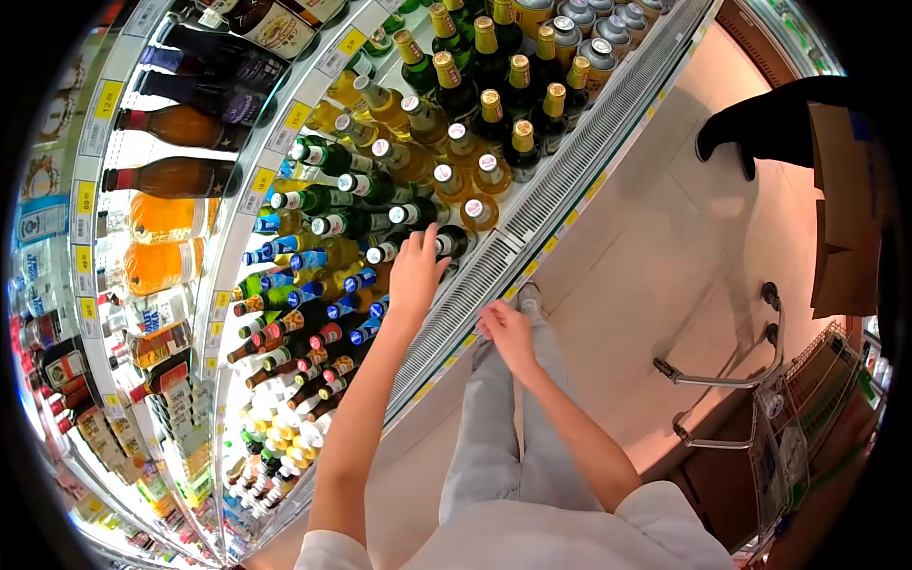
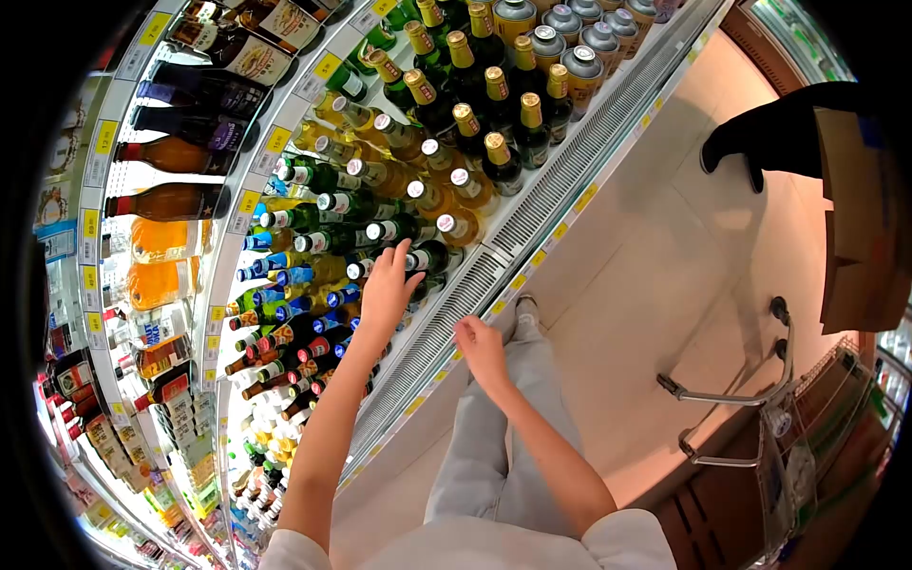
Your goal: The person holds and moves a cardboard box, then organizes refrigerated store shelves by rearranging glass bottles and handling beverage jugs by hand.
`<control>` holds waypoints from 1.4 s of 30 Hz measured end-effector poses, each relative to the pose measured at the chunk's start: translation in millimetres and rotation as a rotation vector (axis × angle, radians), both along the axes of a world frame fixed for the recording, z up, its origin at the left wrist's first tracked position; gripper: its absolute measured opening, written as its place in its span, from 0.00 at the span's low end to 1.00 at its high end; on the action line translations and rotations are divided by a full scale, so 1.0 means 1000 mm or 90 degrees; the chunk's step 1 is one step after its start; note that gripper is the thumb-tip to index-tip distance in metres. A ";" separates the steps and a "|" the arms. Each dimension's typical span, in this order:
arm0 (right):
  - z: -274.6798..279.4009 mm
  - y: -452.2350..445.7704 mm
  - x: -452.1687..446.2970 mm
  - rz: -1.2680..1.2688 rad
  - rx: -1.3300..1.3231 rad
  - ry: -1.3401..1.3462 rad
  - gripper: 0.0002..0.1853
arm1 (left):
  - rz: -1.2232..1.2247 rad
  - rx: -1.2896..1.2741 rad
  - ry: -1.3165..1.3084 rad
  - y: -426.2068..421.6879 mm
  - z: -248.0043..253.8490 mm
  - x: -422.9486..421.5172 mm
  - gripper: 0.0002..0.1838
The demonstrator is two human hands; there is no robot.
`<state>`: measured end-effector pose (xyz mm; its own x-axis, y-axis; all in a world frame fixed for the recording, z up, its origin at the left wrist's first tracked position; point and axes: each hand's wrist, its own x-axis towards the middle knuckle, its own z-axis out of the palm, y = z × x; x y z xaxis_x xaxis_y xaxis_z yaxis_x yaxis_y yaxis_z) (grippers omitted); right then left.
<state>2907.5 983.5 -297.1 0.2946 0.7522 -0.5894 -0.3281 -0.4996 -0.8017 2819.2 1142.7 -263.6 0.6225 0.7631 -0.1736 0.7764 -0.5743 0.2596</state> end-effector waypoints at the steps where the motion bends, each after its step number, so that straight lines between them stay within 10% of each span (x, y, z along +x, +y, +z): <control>1: 0.001 0.001 -0.001 -0.002 -0.013 0.002 0.07 | -0.010 -0.016 0.013 0.001 -0.002 0.005 0.29; 6: 0.007 0.001 0.000 -0.002 -0.025 0.018 0.07 | 0.004 -0.043 0.041 0.004 -0.033 0.009 0.11; 27: -0.023 0.021 0.036 -0.071 0.022 -0.018 0.08 | 0.023 0.057 0.005 0.002 -0.014 0.028 0.26; 32: 0.022 0.111 0.099 -0.014 0.103 -0.348 0.08 | 0.075 -0.058 -0.110 0.004 0.003 0.065 0.31; 42: -0.039 0.178 0.116 0.156 0.123 -0.459 0.18 | 0.247 -0.104 -0.197 0.000 -0.036 0.092 0.16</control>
